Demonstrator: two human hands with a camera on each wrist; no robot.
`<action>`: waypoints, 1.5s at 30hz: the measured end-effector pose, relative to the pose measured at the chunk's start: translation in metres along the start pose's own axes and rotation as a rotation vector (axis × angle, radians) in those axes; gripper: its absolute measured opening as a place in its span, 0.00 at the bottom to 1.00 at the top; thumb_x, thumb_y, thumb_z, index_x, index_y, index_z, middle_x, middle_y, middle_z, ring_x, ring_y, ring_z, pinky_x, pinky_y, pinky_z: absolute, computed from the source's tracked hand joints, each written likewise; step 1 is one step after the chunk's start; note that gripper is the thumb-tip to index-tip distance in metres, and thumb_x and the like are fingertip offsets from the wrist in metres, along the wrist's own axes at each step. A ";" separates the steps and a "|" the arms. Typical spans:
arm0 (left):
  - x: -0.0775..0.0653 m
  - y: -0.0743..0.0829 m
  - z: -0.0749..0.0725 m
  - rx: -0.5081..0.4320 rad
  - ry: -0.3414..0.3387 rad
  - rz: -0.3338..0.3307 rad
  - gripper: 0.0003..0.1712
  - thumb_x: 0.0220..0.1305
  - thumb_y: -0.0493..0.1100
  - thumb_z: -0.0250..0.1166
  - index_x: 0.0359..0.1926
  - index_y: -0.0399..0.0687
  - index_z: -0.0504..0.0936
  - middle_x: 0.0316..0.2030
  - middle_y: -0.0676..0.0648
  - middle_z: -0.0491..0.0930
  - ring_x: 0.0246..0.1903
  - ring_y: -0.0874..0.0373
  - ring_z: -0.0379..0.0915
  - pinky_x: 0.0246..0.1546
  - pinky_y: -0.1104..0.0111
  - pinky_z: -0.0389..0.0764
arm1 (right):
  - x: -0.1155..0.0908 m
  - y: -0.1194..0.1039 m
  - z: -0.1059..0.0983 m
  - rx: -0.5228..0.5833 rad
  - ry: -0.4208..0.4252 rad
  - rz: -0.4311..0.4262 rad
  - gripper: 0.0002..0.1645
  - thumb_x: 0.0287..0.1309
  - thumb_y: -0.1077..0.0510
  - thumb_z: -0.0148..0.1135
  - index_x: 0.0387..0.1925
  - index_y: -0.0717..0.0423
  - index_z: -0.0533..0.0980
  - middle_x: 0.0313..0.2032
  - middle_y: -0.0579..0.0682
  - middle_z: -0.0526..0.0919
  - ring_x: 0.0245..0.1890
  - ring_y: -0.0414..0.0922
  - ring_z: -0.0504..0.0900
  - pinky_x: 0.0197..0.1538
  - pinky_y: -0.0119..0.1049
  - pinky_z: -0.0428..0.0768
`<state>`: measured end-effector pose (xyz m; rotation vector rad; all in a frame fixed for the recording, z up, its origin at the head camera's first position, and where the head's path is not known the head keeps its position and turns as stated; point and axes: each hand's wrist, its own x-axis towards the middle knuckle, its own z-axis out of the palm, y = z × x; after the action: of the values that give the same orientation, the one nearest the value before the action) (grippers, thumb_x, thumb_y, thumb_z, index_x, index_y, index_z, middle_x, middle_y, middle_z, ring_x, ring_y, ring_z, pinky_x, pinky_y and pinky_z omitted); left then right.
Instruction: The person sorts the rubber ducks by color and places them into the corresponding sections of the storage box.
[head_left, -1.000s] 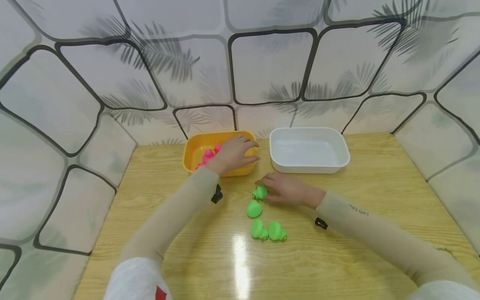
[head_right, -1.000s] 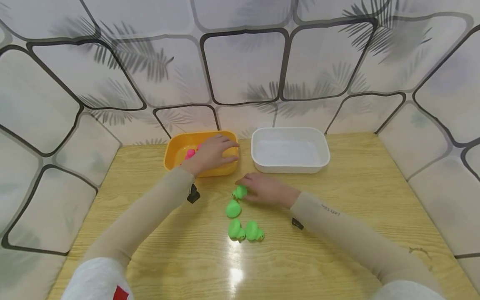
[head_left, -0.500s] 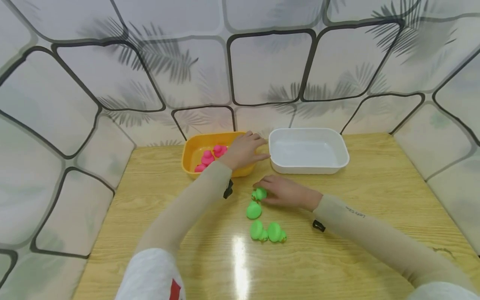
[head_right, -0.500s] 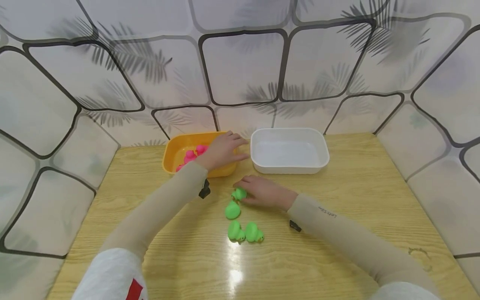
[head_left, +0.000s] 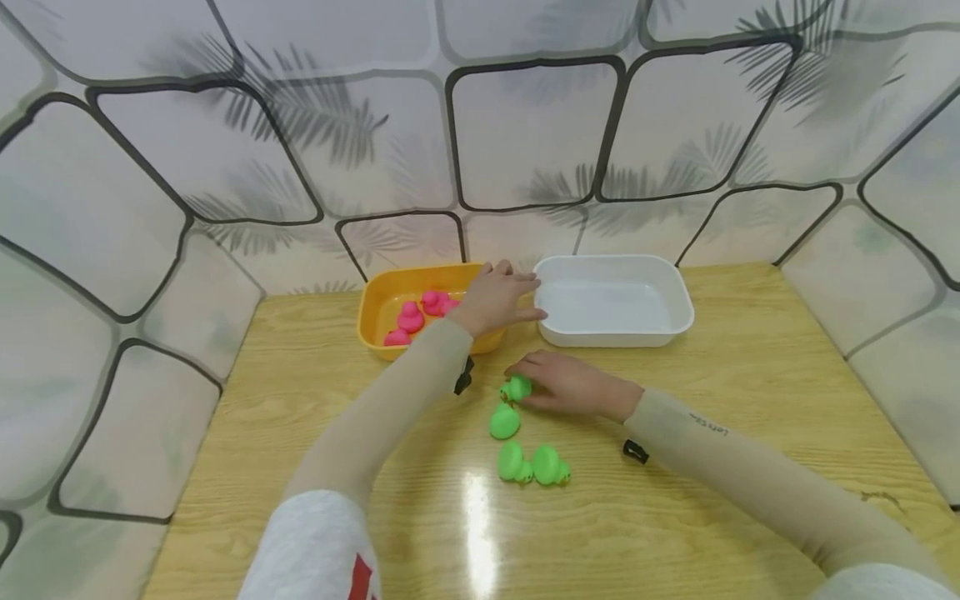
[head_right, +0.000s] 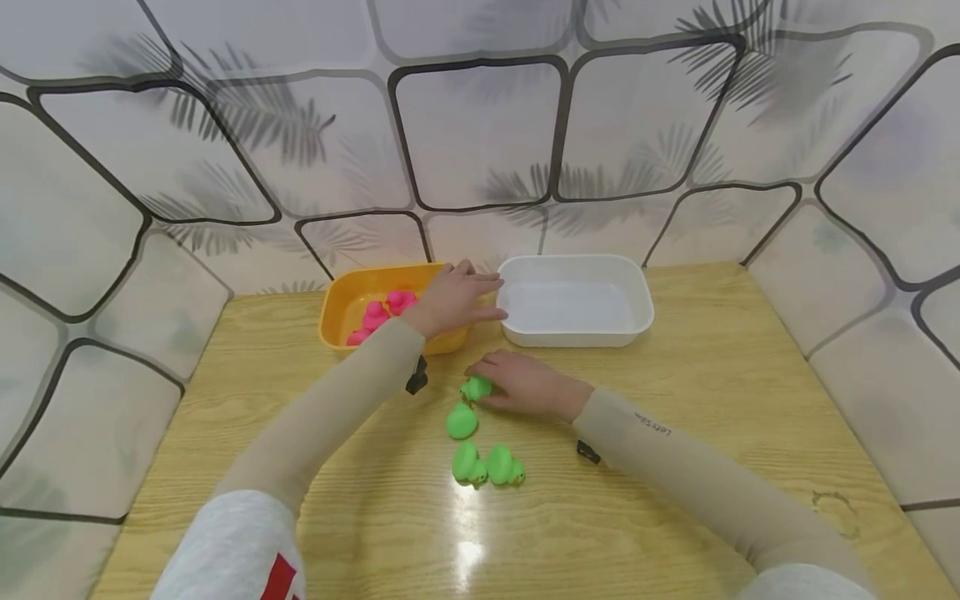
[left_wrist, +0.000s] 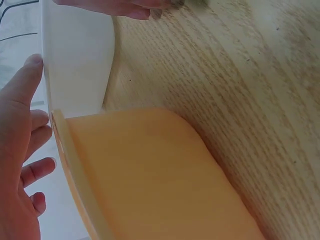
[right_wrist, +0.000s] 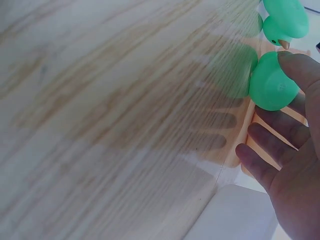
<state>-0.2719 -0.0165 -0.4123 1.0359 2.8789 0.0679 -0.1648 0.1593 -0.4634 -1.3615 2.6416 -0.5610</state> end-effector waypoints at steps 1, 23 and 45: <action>0.000 0.000 0.001 -0.001 -0.002 -0.001 0.42 0.70 0.74 0.56 0.76 0.58 0.71 0.75 0.57 0.67 0.64 0.53 0.65 0.66 0.57 0.63 | 0.000 0.000 0.000 0.001 -0.001 0.000 0.27 0.70 0.51 0.67 0.64 0.58 0.77 0.58 0.54 0.83 0.59 0.51 0.81 0.65 0.48 0.77; -0.006 -0.005 0.009 -0.024 0.031 -0.014 0.43 0.71 0.75 0.53 0.77 0.59 0.70 0.76 0.54 0.67 0.64 0.53 0.64 0.62 0.58 0.63 | -0.014 0.007 -0.005 0.065 0.011 0.050 0.25 0.68 0.54 0.68 0.62 0.59 0.77 0.57 0.55 0.84 0.59 0.52 0.81 0.64 0.50 0.77; -0.006 -0.001 0.006 -0.028 0.004 -0.025 0.42 0.73 0.73 0.53 0.77 0.57 0.69 0.76 0.53 0.67 0.68 0.52 0.62 0.65 0.58 0.62 | -0.058 0.021 -0.055 0.037 0.164 0.020 0.26 0.57 0.62 0.77 0.57 0.62 0.80 0.53 0.53 0.86 0.55 0.54 0.82 0.61 0.55 0.77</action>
<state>-0.2673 -0.0210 -0.4183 0.9967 2.8851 0.1078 -0.1616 0.2315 -0.4243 -1.3315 2.7529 -0.7450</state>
